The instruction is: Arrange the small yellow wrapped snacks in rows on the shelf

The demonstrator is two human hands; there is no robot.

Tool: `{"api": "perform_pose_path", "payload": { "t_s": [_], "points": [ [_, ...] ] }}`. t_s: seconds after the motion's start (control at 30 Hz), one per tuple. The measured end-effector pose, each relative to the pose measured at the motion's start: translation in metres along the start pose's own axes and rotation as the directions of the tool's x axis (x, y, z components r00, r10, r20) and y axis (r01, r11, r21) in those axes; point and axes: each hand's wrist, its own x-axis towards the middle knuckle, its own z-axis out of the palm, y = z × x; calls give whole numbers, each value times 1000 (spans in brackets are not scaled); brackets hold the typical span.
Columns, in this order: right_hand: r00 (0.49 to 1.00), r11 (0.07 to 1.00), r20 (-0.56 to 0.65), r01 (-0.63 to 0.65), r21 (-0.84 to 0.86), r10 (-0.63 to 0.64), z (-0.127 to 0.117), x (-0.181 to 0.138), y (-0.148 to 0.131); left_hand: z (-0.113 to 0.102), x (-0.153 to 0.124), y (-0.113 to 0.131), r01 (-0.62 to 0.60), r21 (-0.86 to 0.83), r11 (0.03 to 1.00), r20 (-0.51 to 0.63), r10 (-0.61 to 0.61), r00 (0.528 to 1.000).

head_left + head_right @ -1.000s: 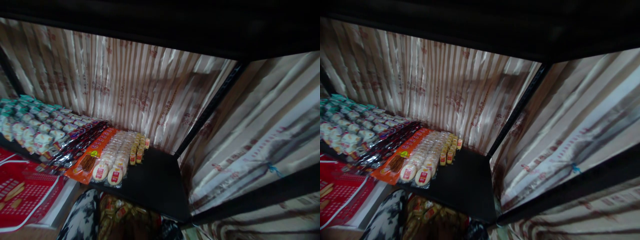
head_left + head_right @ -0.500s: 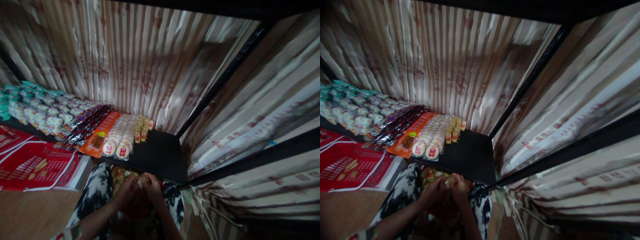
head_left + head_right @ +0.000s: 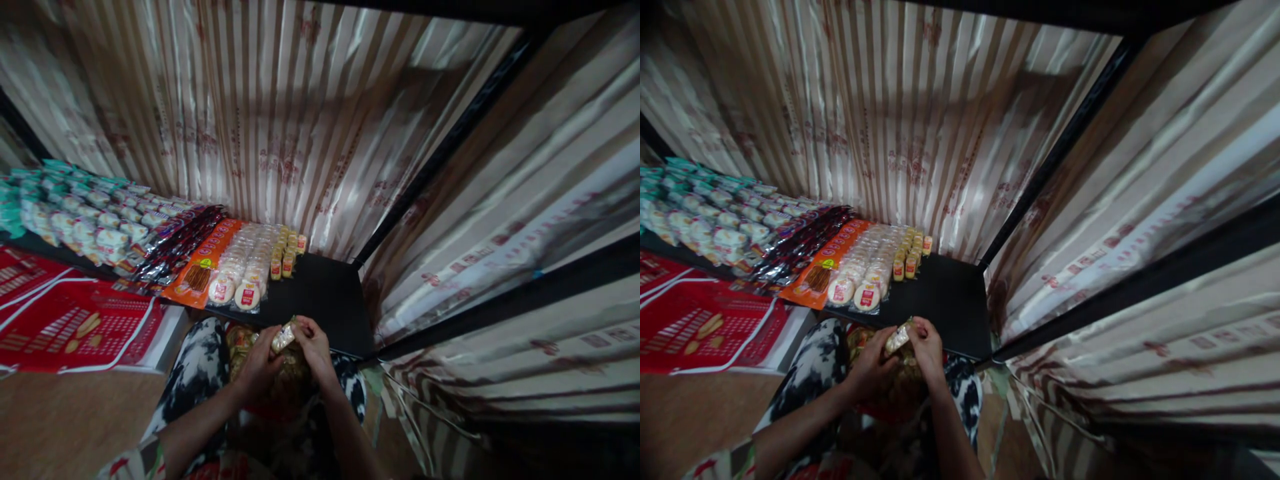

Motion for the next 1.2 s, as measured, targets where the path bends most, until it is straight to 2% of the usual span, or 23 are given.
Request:
{"api": "perform_pose_path", "payload": {
  "t_s": [0.07,0.23,0.4,0.5,0.57,0.7,0.8,0.9,1.03,1.1,1.2],
  "points": [
    [1000,1000,13,-23,14,23,1,1,-2,1,1,-2,-25,13,1000,-8,25,1000],
    [997,995,7,-77,59,77,0,5,-7,0,7,1,15,46,999,-9,-15,1000],
    [995,995,-28,-96,17,97,-4,11,-9,-2,13,8,-35,22,999,32,34,999],
    [997,997,-24,-75,-33,74,-7,14,-11,2,19,9,83,-23,996,-17,-83,996],
    [999,997,4,-53,-49,53,-10,17,-13,5,25,8,191,-132,973,-22,-195,981],
    [994,999,104,-44,-8,45,-15,25,-16,8,41,8,371,-423,827,48,-388,920],
    [986,999,163,-47,7,46,-15,30,-19,4,52,14,447,-504,739,81,-475,877],
    [981,998,188,-58,3,56,-13,33,-22,-1,60,21,475,-511,716,105,-496,862],
    [989,998,142,-52,18,49,-10,38,-21,-6,71,27,487,-544,683,149,-493,857],
    [993,998,105,-56,21,54,-10,42,-18,-6,78,26,467,-566,680,142,-477,867],
    [992,996,86,-87,-23,89,-11,46,-12,-2,90,20,411,-540,735,86,-438,895]
  ]
}}
